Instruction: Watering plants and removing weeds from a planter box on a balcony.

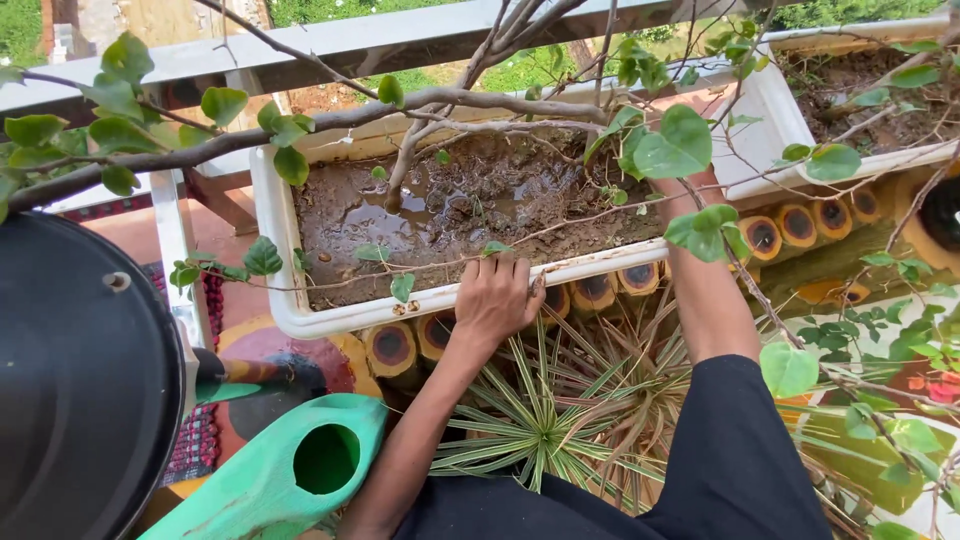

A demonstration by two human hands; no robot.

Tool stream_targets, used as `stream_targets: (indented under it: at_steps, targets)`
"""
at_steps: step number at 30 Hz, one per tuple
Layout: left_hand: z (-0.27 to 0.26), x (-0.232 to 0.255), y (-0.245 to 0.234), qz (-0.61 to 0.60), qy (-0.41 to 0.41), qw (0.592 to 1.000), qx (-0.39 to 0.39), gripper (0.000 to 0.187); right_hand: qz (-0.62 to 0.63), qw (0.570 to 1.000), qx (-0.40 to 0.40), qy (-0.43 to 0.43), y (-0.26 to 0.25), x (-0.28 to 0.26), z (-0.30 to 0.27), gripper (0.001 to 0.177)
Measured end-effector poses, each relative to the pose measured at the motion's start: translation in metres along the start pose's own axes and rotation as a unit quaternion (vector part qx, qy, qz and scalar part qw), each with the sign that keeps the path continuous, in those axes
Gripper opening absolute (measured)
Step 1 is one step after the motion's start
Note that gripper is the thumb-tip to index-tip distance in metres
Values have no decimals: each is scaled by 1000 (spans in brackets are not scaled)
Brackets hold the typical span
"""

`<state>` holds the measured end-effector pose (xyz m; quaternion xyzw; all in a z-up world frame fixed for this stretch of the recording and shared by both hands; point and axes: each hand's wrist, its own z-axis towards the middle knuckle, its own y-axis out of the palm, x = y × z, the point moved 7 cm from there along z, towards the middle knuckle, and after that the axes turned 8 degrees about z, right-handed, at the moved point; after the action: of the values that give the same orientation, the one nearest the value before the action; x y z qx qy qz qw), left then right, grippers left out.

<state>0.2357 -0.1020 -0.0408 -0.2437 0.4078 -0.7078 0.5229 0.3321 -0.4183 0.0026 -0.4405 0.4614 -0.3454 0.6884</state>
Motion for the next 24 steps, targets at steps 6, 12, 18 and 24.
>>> stream_targets:
  at_steps: [6, 12, 18, 24]
  targets:
    - [2, 0, -5, 21, -19, 999, 27, 46, 16, 1000, -7, 17, -20, 4, -10, 24]
    - [3, -3, -7, 6, -17, 999, 36, 45, 48, 998, -28, 43, -2, 8, -44, 25]
    - [0, 0, -2, 6, -7, 999, 43, 45, 59, 997, -28, 45, 36, -37, 88, 26]
    - [0, -2, -11, 0, -16, 998, 61, 41, 76, 996, -22, 41, 45, 8, 110, 27]
